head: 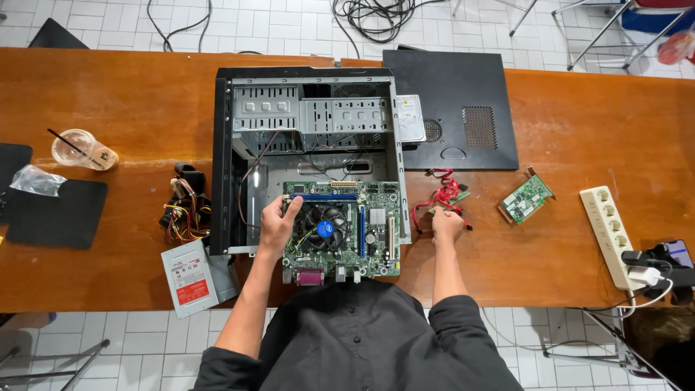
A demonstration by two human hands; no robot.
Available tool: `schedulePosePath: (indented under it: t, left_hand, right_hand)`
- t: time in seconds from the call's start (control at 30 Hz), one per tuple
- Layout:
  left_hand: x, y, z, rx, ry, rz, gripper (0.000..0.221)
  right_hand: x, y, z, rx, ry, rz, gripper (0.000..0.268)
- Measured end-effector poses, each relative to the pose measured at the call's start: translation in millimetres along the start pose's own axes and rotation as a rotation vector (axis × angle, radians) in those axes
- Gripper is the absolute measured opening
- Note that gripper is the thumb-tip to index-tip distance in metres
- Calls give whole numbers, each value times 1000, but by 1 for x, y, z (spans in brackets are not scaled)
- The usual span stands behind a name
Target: Assembling a computer by installing the motherboard and RAM into the chassis.
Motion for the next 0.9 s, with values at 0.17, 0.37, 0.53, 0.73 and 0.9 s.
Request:
schedulePosePath:
  t: [0.17,0.37,0.53,0.73,0.9]
  left_hand:
    - [-2,0,-3,23,-4,-7,41]
    - [-2,0,-5,42,4,2,40]
    - [0,0,-3,39,6,22,41]
    - [2,1,-2,43,8,26,40]
    - [1,1,-2,29,12,28,41]
  right_hand:
    - [6,-2,3,29,-233,-76,17]
    - [37,49,4,-48,-453,-470,15]
    - [56,56,19,-43,-527,-669,17]
    - [74,129,-7,97,-671,-983,15]
    - [81,180,-49,272,-777,-1065,38]
Point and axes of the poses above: each hand's wrist, its own y-axis away from the middle knuckle, its own x-axis out of the back of the hand, z = x × y, the point moved 9 cm from there along -y, towards the middle knuckle, and after that the axes turned 15 degrees about -x, right-handed, at the moved point
